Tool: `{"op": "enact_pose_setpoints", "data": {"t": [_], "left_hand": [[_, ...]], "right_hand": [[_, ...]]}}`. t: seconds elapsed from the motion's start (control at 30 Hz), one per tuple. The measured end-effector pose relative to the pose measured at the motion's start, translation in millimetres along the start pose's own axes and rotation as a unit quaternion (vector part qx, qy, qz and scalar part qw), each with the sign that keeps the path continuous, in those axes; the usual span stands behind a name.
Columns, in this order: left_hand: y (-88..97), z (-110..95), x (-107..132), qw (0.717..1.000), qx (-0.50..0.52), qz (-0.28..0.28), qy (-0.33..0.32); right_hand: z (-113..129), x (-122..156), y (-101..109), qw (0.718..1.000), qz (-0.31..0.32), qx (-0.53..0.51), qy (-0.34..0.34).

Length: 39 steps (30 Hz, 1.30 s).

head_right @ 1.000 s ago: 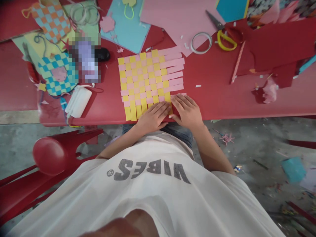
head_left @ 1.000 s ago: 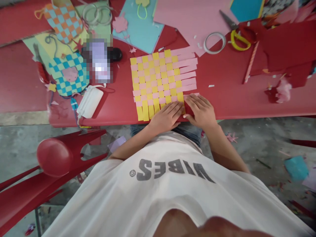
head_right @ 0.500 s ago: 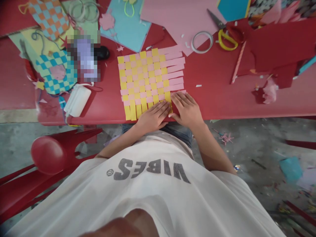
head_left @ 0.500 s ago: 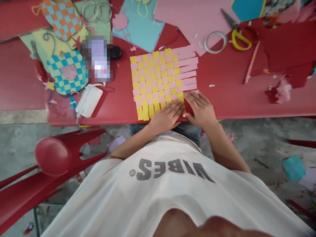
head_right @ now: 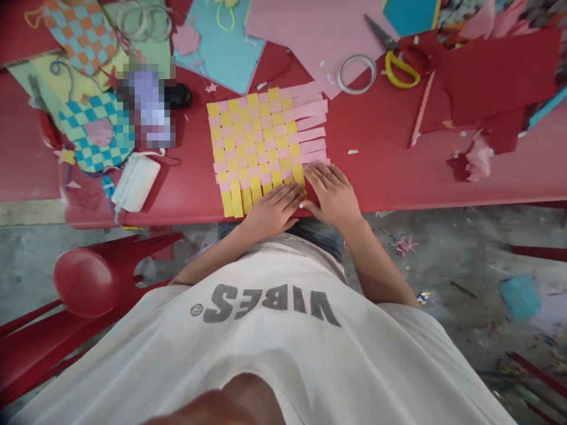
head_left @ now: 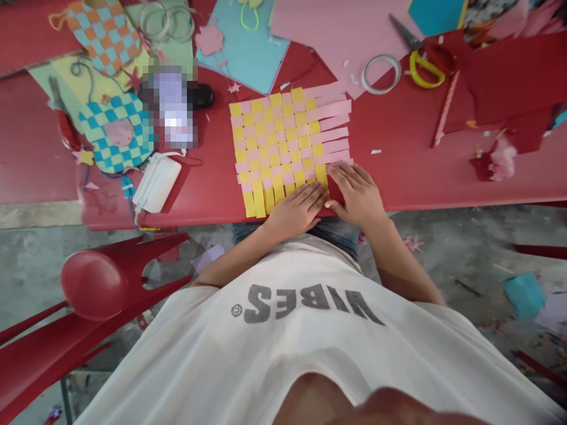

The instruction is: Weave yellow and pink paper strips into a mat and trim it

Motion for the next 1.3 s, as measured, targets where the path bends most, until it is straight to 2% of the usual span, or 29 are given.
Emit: {"op": "enact_pose_setpoints", "data": {"t": [0.2,0.4,0.5,0.63,0.73,0.93,1.17,1.3], "left_hand": [[1.2,-1,-2,1.0,-0.017,-0.022,-0.002],[5.4,-12,-5,0.999,-0.02,-0.04,0.023],[6.4,-17,-6,0.998,-0.029,-0.045,0.032],[6.8,-19,-4,0.998,-0.03,-0.031,0.04],[7.0,-21,1,0.998,-0.033,-0.032,0.036],[1.2,-19,6,0.999,0.002,-0.042,0.022],[-1.8,-14,5,0.996,0.053,-0.064,0.03],[1.8,-11,1,0.99,0.09,-0.098,0.053]], "right_hand": [[2,2,-1,1.0,-0.013,0.016,0.001],[0,5,-4,0.999,-0.044,0.001,-0.001],[-5,12,-6,0.993,-0.11,-0.022,-0.02],[-10,20,-5,0.971,-0.221,-0.083,-0.045],[-10,21,0,0.955,-0.26,-0.123,-0.075],[-13,14,8,0.952,-0.224,-0.147,-0.146],[-14,8,6,0.958,-0.185,-0.161,-0.15],[-11,9,0,0.965,-0.186,-0.124,-0.138]]}}
Point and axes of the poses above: each hand's wrist, its own x-axis away from the middle knuckle, its own y-axis out of the back of the hand, z = x × y, the point moved 2 cm from there along -x, towards the middle knuckle, and after that the axes turned 14 degrees about z, right-handed, at the moved point
